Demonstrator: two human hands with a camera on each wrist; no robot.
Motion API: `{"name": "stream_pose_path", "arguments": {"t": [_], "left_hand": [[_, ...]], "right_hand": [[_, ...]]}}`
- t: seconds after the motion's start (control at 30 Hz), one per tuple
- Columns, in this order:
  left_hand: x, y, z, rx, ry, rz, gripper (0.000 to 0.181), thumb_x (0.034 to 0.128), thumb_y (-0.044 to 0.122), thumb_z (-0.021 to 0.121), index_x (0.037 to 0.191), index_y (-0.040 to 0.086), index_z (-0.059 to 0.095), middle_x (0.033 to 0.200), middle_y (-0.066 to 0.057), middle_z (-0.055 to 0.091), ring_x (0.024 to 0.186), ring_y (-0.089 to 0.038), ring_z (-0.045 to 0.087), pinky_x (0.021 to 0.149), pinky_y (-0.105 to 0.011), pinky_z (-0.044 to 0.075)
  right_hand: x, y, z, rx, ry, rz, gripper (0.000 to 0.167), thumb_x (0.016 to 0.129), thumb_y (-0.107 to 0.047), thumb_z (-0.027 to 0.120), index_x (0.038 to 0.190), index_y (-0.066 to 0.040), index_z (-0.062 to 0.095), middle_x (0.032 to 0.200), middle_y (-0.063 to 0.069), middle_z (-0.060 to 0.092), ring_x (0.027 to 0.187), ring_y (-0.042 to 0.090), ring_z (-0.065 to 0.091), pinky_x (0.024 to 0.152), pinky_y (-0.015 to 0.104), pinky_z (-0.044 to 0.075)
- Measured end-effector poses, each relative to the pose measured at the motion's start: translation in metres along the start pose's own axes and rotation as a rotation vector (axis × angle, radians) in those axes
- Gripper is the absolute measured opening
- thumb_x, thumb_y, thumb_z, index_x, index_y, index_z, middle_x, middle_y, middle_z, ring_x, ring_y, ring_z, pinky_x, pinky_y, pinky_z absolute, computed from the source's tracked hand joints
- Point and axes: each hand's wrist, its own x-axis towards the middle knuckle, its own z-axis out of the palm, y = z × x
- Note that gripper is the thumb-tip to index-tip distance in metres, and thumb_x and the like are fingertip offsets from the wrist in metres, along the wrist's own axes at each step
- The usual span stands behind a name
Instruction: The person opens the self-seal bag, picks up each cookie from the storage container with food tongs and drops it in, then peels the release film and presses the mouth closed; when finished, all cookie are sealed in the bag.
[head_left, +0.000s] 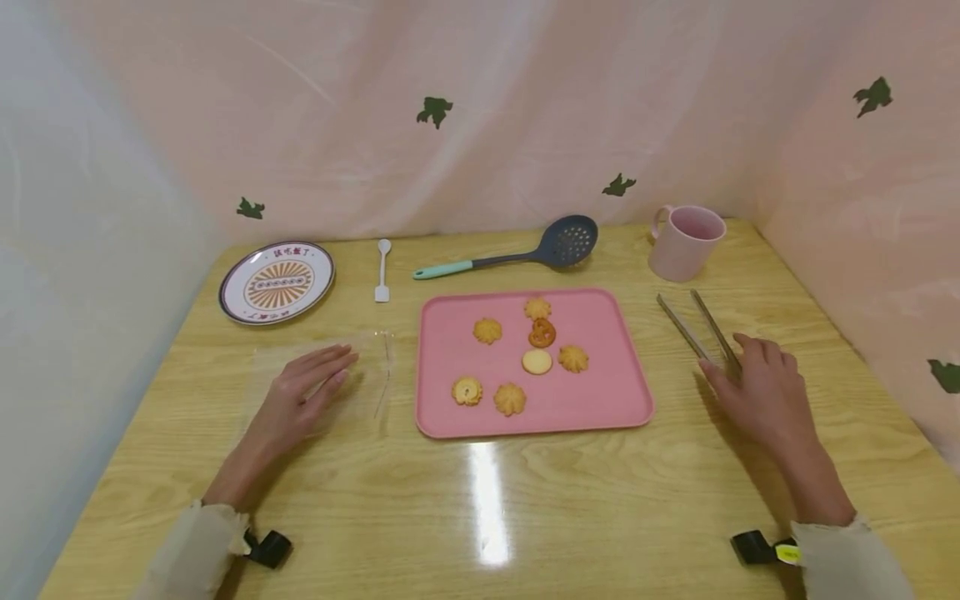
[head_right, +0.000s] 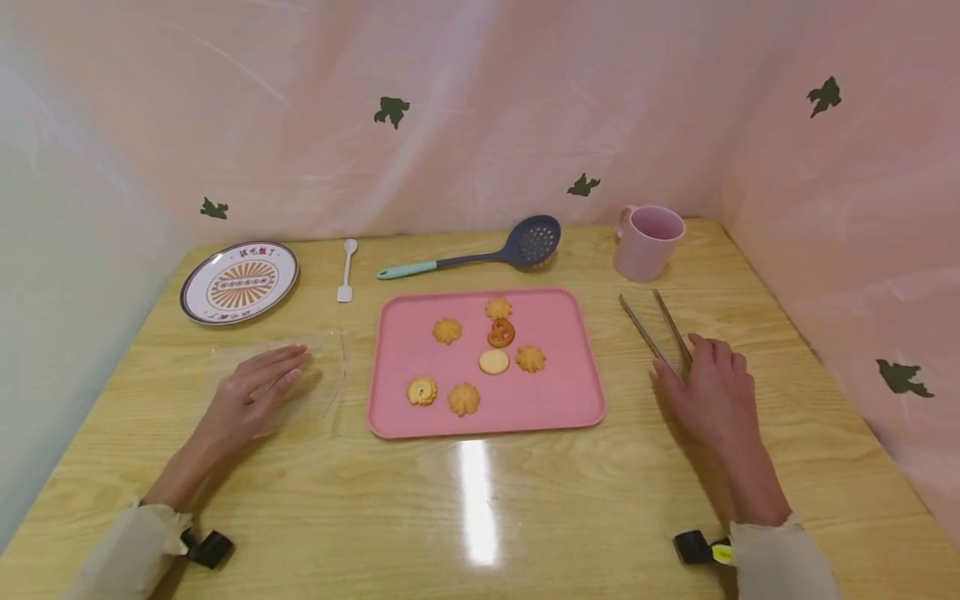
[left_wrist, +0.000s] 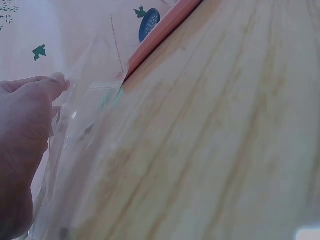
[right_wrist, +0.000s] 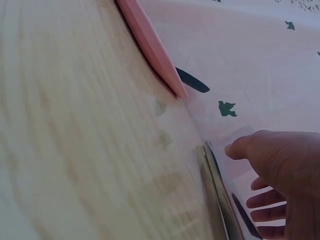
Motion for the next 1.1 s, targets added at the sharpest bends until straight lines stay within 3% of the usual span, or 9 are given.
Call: {"name": "stream_pose_path", "arguments": {"t": [0.23, 0.47, 0.77, 1.1], "left_hand": [[0.0, 0.0, 0.0, 0.001, 0.003, -0.001, 0.03, 0.097, -0.002, 0.067, 0.127, -0.002, 0.071, 0.135, -0.02, 0.066, 0.125, -0.042, 0.059, 0.117, -0.025, 0.027], [0.0, 0.0, -0.001, 0.0, 0.013, 0.001, 0.031, 0.0958, -0.004, 0.067, 0.127, -0.002, 0.072, 0.135, -0.019, 0.066, 0.125, -0.042, 0.059, 0.116, -0.024, 0.028], [0.001, 0.0, -0.001, 0.009, 0.006, -0.026, 0.033, 0.0967, -0.001, 0.068, 0.13, 0.001, 0.071, 0.137, -0.017, 0.066, 0.128, -0.04, 0.058, 0.116, -0.028, 0.031], [0.0, -0.001, -0.001, 0.011, 0.017, -0.002, 0.032, 0.0956, -0.002, 0.069, 0.127, -0.001, 0.072, 0.135, -0.019, 0.066, 0.126, -0.042, 0.059, 0.116, -0.023, 0.028]], "right_hand": [[-0.001, 0.012, 0.002, -0.02, -0.032, 0.033, 0.08, 0.104, -0.045, 0.058, 0.138, 0.024, 0.039, 0.128, 0.051, 0.039, 0.112, 0.072, 0.034, 0.085, 0.078, 0.033], [0.0, 0.015, 0.004, -0.028, -0.056, 0.048, 0.078, 0.104, -0.047, 0.056, 0.135, 0.023, 0.043, 0.125, 0.05, 0.039, 0.109, 0.069, 0.035, 0.078, 0.074, 0.036], [0.0, 0.016, 0.004, -0.039, -0.026, 0.063, 0.074, 0.104, -0.047, 0.059, 0.13, 0.021, 0.049, 0.12, 0.047, 0.041, 0.104, 0.065, 0.039, 0.074, 0.072, 0.038], [-0.002, 0.014, 0.008, -0.041, -0.015, 0.067, 0.068, 0.105, -0.041, 0.061, 0.13, 0.021, 0.048, 0.118, 0.045, 0.041, 0.103, 0.063, 0.039, 0.073, 0.07, 0.039]]}}
